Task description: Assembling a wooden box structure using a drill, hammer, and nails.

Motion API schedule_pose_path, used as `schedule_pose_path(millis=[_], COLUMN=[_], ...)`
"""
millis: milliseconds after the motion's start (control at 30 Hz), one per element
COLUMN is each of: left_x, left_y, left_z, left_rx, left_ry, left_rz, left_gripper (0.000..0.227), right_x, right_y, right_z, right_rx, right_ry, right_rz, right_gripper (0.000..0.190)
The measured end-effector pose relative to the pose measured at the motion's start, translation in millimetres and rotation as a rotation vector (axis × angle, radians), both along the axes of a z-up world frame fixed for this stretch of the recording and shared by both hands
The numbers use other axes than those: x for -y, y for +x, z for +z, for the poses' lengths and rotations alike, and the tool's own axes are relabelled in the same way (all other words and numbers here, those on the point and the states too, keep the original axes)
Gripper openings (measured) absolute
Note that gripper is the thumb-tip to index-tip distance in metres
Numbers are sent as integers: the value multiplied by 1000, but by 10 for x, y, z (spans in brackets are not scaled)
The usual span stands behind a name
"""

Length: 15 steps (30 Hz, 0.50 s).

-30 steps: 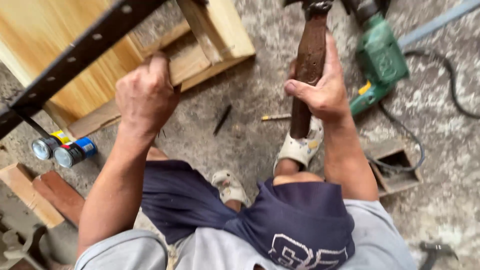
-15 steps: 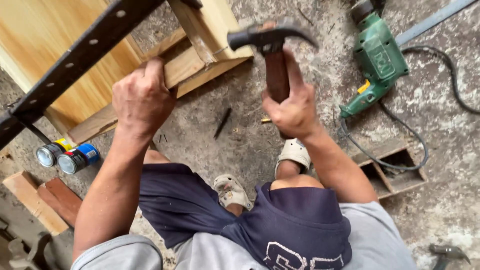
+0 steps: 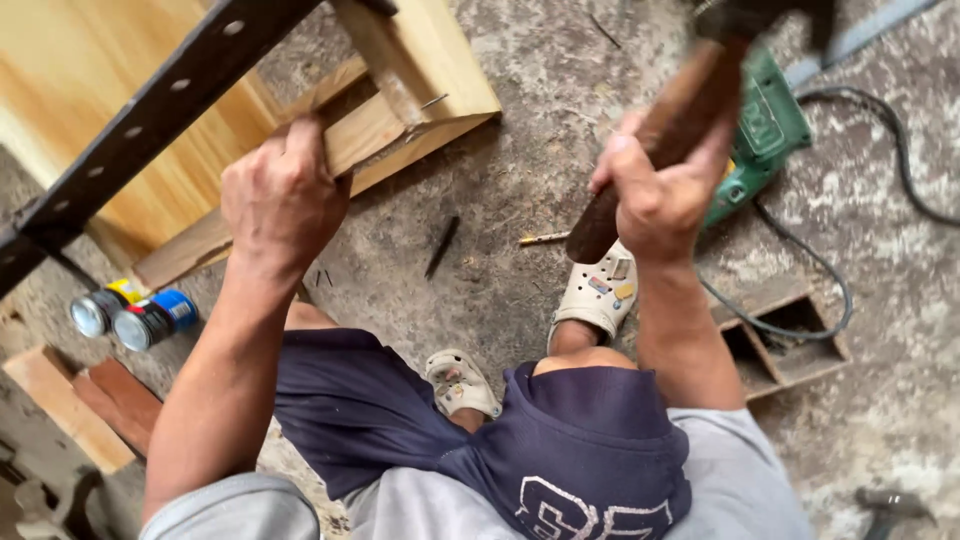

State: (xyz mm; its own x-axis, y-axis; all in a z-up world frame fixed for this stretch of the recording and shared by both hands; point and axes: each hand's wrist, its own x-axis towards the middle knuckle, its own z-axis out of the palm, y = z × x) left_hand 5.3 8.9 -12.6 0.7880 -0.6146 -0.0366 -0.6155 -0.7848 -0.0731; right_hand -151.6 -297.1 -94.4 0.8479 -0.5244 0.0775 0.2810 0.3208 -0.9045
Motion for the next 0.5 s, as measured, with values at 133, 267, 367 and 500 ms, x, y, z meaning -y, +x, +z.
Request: schedule_pose_path(millis=[133,267,367,500], left_x=[84,108,3,107], left_y=[-42,9,-94,-22], left_z=[99,104,80,117], left_rx=[15,52,29,78], left_ry=[-66,-69,-56,-78], left_rz=[-86,-67,-30,-64], left_gripper=[22,29,22,27], right_x=[-153,69,-13,-100], right_y=[97,89,115,161], right_z=[52,135,137,116], right_rx=[-119,-202,-181,-392], right_ry=[-526,-203,-60,-561], right_rz=[326,163,89,426], right_gripper=[76,69,63,85])
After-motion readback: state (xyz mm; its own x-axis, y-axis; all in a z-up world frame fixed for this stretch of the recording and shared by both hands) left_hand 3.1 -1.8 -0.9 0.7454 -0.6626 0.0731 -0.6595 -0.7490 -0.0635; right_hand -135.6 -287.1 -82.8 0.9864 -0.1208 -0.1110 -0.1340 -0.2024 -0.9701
